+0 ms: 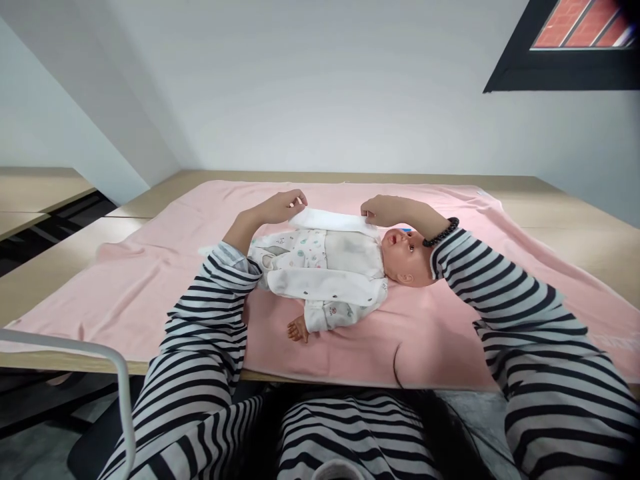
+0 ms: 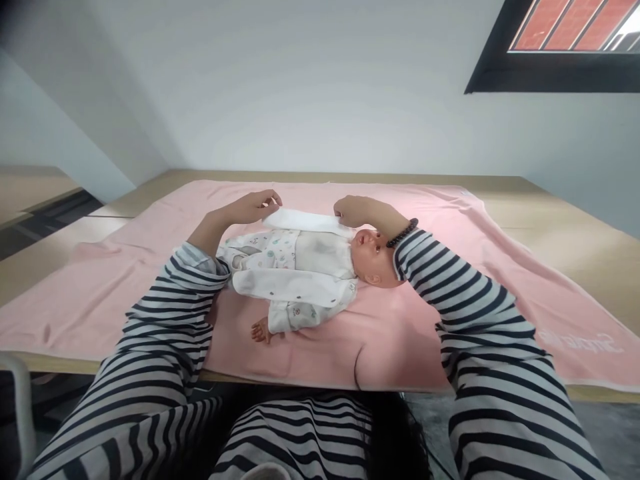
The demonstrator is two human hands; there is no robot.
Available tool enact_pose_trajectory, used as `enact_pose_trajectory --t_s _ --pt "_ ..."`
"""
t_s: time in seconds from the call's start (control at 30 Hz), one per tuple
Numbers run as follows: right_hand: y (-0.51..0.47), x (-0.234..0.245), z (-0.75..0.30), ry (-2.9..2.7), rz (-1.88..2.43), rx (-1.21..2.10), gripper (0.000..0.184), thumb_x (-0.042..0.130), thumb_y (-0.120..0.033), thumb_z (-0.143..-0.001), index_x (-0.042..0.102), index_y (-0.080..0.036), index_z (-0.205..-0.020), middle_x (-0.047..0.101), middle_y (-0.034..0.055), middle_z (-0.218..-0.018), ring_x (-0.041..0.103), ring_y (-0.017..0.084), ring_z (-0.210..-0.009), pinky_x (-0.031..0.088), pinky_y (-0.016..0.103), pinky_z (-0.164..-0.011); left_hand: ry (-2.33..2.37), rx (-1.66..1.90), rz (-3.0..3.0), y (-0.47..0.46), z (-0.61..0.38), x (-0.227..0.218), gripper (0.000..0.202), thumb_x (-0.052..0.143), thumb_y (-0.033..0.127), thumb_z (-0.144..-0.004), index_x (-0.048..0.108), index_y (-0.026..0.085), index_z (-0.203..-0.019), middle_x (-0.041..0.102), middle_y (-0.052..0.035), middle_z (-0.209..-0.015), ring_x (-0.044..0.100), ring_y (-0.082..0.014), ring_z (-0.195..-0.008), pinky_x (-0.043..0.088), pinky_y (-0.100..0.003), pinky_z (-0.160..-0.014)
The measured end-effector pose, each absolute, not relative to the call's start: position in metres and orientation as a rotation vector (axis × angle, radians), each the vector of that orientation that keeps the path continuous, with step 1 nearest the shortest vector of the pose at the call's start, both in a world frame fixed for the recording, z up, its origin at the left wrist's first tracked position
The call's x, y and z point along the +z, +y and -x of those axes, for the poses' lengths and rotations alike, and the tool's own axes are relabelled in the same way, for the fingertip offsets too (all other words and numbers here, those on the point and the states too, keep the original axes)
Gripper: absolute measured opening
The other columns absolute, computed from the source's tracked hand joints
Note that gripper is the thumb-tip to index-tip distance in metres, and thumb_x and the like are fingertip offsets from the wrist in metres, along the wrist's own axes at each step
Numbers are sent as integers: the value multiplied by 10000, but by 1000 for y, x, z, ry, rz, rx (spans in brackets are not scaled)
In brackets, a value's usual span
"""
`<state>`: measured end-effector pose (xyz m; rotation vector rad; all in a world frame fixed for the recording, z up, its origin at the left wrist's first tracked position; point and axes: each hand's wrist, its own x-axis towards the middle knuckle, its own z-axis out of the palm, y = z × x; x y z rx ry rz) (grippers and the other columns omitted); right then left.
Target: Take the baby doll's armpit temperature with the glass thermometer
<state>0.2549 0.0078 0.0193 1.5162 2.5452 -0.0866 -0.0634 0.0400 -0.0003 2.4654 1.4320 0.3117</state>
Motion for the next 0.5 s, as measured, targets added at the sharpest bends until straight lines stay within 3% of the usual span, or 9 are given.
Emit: enact_pose_trajectory --t_s 0.23,0.4,0.5 --pt "33 8 -246 2440 -1400 -119 221 591 -104 -824 755 -195 -942 757 101 -969 583 220 -770 418 367 -705 1495 172 -2446 51 58 -20 357 503 388 -1016 549 193 -1311 712 -125 -1227 696 -241 -1023 523 -313 -841" --pt "36 6 -250 2394 -1416 -195 188 602 -122 -847 754 -220 -899 780 86 -1000 640 235 -822 437 363 -720 1545 68 -2488 48 47 -24 357 498 360 -1012 535 197 -1327 732 -120 -1255 695 -252 -1101 529 -339 -928" --pt "33 7 -252 2370 -1443 -220 191 626 -149 -869 768 -225 -971 788 93 -1066 669 251 -856 462 371 -734 1563 -33 -2527 46 41 -26 399 495 417 -1023 560 174 -1332 724 -150 -1289 681 -287 -1132 520 -380 -953"
